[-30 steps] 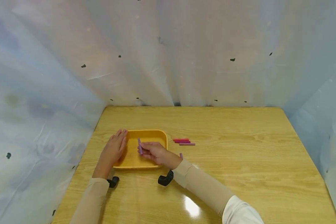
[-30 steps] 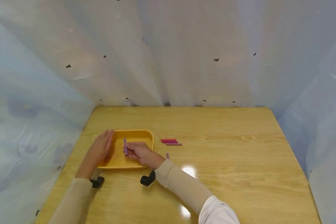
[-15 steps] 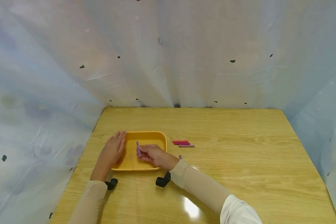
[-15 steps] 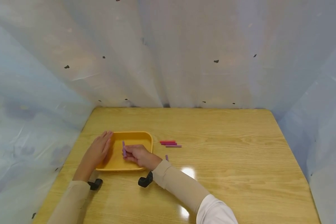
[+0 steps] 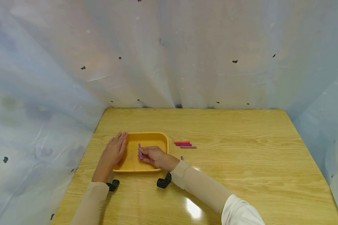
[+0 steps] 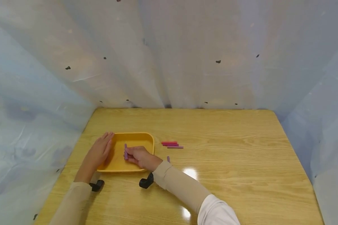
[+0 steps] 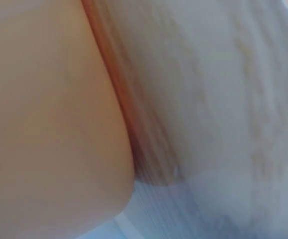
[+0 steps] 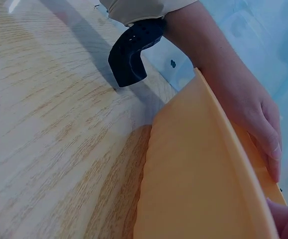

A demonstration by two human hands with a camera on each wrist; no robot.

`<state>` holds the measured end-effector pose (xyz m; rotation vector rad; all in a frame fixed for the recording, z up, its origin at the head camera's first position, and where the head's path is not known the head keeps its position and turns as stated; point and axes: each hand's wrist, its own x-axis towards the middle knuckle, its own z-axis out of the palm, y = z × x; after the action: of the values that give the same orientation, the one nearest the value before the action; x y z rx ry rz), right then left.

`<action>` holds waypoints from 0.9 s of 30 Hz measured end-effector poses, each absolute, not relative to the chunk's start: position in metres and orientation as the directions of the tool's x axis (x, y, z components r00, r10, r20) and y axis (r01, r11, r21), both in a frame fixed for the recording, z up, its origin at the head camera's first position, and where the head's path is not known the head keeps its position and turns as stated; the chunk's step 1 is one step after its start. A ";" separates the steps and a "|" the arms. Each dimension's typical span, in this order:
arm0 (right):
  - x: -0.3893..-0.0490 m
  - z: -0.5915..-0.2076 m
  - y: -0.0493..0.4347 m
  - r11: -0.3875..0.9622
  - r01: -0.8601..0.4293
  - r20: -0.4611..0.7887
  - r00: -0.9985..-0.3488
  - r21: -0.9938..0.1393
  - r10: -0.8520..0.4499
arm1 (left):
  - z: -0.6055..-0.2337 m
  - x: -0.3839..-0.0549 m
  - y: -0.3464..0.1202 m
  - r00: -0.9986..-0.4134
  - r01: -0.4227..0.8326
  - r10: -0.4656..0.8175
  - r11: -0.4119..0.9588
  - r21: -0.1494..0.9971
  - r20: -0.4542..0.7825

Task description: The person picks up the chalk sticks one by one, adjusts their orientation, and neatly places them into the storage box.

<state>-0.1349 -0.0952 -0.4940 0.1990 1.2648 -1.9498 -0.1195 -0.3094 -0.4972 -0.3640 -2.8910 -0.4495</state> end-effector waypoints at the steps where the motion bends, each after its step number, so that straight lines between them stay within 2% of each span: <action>1: -0.134 -0.494 -0.095 -0.192 0.681 -0.510 -0.679 -0.707 -0.529 | -0.498 -0.119 -0.309 -0.951 0.268 0.209 0.924 0.273 0.226; 16: -0.136 -0.499 -0.099 -0.162 0.690 -0.529 -0.665 -0.706 -0.527 | -0.497 -0.120 -0.308 -0.946 0.278 0.213 0.922 0.270 0.247; 27: -0.135 -0.499 -0.099 -0.106 0.673 -0.561 -0.684 -0.732 -0.467 | -0.498 -0.121 -0.307 -0.941 0.289 0.216 0.915 0.283 0.261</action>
<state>-0.1352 -0.0990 -0.4990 0.2405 1.3898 -1.8781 -0.1209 -0.3075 -0.4976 -0.3811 -2.8516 -0.4713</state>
